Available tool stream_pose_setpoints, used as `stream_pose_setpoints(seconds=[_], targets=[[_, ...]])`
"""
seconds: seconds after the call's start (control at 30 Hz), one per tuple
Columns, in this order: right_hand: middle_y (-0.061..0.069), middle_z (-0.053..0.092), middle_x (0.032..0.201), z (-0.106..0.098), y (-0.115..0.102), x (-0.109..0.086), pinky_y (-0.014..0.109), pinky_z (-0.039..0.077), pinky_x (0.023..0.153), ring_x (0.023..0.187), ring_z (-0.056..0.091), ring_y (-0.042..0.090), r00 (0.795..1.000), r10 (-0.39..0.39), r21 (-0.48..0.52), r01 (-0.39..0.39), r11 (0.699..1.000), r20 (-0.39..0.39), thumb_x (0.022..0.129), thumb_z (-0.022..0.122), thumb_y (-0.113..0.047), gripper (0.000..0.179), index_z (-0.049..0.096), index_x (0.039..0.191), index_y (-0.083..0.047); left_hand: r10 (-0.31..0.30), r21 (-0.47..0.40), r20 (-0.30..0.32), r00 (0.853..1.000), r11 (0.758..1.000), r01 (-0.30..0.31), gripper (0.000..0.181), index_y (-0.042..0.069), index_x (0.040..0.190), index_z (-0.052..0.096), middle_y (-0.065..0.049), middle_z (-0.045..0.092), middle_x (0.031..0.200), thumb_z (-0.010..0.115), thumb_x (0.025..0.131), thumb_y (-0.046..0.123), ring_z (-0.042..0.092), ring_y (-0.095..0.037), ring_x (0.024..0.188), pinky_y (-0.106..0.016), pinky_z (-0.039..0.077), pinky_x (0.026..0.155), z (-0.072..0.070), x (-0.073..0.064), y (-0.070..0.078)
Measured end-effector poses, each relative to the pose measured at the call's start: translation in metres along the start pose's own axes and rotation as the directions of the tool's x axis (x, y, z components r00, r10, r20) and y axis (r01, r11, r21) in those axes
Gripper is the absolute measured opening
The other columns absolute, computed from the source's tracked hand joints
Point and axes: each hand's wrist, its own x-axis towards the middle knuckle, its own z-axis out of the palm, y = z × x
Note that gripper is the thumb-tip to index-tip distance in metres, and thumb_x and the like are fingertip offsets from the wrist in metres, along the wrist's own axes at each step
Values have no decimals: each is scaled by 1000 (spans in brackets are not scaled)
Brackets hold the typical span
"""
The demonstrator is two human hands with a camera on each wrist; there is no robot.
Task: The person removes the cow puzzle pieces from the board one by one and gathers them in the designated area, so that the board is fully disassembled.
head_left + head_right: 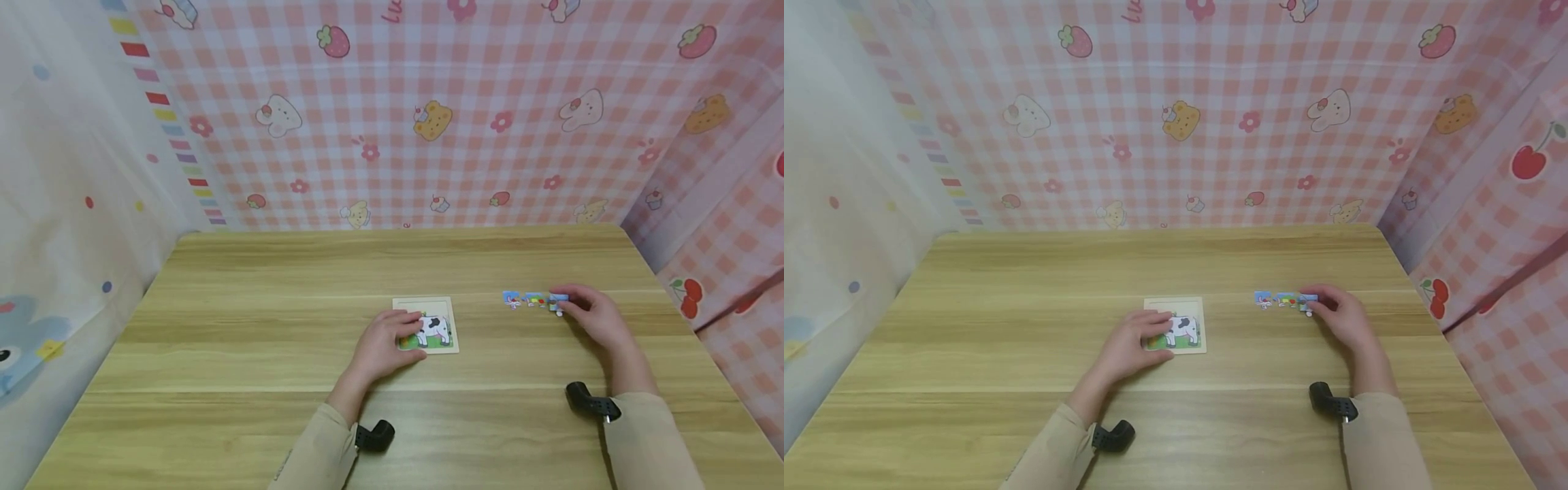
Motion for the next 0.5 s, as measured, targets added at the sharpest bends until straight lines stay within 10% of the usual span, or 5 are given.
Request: stream_pose_setpoints(seconds=[0.5], targets=[[22, 64, 108, -3, 9, 8, 23, 39, 76, 93, 50, 15, 998, -61, -160, 56, 986, -30, 95, 66, -6, 21, 71, 112, 4, 0, 5, 1, 1000, 1000, 0, 54, 8, 126, 68, -2, 59, 139, 84, 79, 29, 46, -28, 133, -44, 33, 113, 1, 0, 0]])
